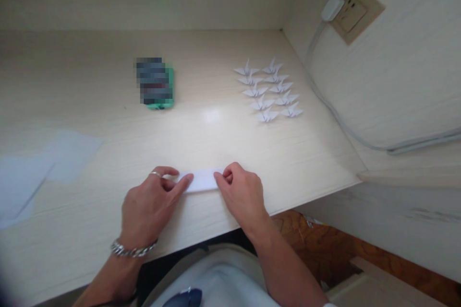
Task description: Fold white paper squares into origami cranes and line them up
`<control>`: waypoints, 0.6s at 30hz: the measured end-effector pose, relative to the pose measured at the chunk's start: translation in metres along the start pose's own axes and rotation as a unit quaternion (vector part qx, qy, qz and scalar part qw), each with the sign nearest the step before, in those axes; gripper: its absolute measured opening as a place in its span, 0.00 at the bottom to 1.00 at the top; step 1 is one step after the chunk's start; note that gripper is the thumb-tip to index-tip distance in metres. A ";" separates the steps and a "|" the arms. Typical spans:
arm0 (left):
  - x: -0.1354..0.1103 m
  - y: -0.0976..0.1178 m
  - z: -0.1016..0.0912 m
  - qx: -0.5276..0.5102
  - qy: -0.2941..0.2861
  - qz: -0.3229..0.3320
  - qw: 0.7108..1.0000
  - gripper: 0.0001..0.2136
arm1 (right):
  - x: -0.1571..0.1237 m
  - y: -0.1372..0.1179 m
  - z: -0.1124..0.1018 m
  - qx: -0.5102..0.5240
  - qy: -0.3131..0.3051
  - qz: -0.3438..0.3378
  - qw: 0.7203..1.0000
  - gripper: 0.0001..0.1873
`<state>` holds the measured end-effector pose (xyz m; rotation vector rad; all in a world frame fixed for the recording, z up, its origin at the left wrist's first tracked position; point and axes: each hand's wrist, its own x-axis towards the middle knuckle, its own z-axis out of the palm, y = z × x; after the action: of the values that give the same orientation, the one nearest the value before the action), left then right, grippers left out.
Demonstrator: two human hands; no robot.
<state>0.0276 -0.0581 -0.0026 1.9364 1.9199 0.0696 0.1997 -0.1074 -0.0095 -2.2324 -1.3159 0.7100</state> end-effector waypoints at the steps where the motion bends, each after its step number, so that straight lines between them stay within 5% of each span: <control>1: 0.000 0.000 0.000 0.000 -0.001 0.000 1.000 0.16 | 0.000 0.000 0.000 0.000 0.001 0.000 1.000 0.11; 18: -0.001 -0.002 0.002 -0.025 0.005 0.008 1.000 0.15 | 0.001 0.002 -0.002 0.005 -0.004 -0.009 1.000 0.12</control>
<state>0.0266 -0.0598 -0.0048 1.9231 1.8903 0.1307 0.2027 -0.1078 -0.0099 -2.2087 -1.3313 0.7189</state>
